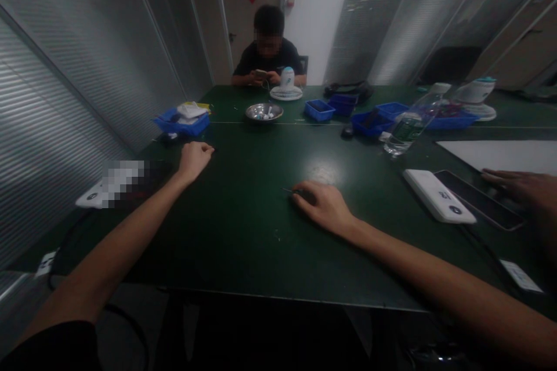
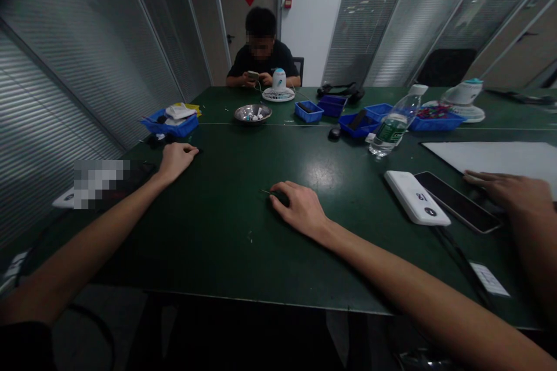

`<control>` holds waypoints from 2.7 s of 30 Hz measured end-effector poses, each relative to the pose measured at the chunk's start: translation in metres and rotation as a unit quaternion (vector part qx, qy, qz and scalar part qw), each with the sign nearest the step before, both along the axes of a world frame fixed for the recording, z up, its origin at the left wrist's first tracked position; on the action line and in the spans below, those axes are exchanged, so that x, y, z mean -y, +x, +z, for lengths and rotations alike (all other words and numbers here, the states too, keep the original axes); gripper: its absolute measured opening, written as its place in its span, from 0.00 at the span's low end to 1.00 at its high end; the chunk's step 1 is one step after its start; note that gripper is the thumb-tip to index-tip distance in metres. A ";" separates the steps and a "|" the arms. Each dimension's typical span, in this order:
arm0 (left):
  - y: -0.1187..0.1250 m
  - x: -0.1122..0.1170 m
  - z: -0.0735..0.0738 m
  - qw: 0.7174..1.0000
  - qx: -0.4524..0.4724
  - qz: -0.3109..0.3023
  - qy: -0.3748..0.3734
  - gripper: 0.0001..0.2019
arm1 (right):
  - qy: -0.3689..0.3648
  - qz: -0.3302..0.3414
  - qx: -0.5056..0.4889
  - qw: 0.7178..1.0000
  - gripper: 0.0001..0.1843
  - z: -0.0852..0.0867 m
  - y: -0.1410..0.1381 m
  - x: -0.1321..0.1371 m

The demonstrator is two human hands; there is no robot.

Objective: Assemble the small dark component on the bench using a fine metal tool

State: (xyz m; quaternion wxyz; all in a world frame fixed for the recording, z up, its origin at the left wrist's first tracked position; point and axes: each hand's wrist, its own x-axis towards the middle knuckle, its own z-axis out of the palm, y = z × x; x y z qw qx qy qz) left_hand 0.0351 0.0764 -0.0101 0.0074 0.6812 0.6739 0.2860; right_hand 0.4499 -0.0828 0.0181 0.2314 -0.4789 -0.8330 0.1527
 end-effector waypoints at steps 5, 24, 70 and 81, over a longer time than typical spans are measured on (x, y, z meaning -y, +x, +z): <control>0.020 0.017 0.005 0.977 -0.212 -0.013 -0.009 0.17 | -0.005 0.002 -0.002 1.000 0.16 0.003 -0.001 0.001; 0.032 0.018 0.021 0.970 0.145 -0.137 -0.142 0.13 | 0.004 0.016 -0.001 1.000 0.16 -0.001 -0.001 0.000; 0.134 0.096 0.024 0.838 0.124 -0.498 -0.183 0.28 | 0.016 -0.034 0.000 0.999 0.14 -0.001 -0.002 0.000; 0.152 0.080 0.024 0.848 -0.008 -0.524 -0.081 0.11 | 0.021 -0.095 -0.027 0.995 0.13 -0.002 -0.002 -0.003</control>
